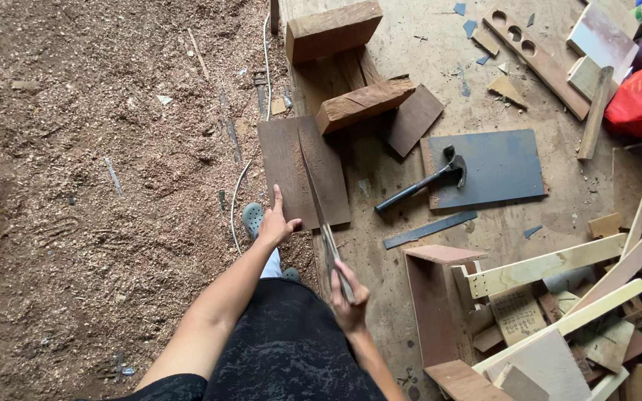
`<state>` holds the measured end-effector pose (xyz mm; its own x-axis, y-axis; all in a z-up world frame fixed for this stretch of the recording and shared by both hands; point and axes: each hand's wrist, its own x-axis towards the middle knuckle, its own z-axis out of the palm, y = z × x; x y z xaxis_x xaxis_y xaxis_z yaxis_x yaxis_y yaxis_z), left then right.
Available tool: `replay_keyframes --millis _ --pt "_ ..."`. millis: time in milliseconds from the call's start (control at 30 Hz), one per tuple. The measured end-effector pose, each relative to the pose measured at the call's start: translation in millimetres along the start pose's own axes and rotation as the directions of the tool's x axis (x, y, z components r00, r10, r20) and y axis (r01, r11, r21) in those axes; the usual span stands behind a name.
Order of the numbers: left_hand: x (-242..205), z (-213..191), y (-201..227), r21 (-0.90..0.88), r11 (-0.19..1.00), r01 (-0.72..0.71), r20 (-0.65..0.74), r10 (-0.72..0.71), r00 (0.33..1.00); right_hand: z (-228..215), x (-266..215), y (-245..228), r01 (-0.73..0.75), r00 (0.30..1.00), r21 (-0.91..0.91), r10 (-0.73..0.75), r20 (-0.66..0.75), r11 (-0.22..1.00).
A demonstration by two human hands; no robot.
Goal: The person uses a hand saw to cut a rectangular wooden plank placed on a workbench. The person holds the plank steady with the left hand and saws with the right hand, creating sawdust as the cut progresses.
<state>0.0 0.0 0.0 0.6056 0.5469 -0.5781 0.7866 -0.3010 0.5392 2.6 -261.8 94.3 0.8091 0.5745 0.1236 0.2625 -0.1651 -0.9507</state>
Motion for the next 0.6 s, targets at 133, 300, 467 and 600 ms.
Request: replay_keyframes --millis 133,300,467,600 --pt "1.9 3.1 -3.5 0.027 1.0 0.013 -0.022 -0.012 1.0 -14.4 -29.5 -4.1 0.077 0.996 -0.117 -0.082 -0.039 0.99" --pt "2.5 3.8 -3.5 0.001 1.0 -0.008 -0.021 0.008 1.0 34.3 68.0 17.7 0.041 0.997 -0.141 -0.048 -0.053 0.989" --pt "-1.5 5.2 -4.1 -0.032 0.999 -0.035 -0.057 0.033 0.998 67.1 157.2 12.4 -0.082 0.995 -0.021 0.081 -0.062 0.996" --pt "3.4 1.3 -2.1 -0.003 1.0 0.006 -0.004 -0.006 1.0 40.4 95.2 2.6 0.086 0.99 -0.173 -0.103 -0.092 0.981"
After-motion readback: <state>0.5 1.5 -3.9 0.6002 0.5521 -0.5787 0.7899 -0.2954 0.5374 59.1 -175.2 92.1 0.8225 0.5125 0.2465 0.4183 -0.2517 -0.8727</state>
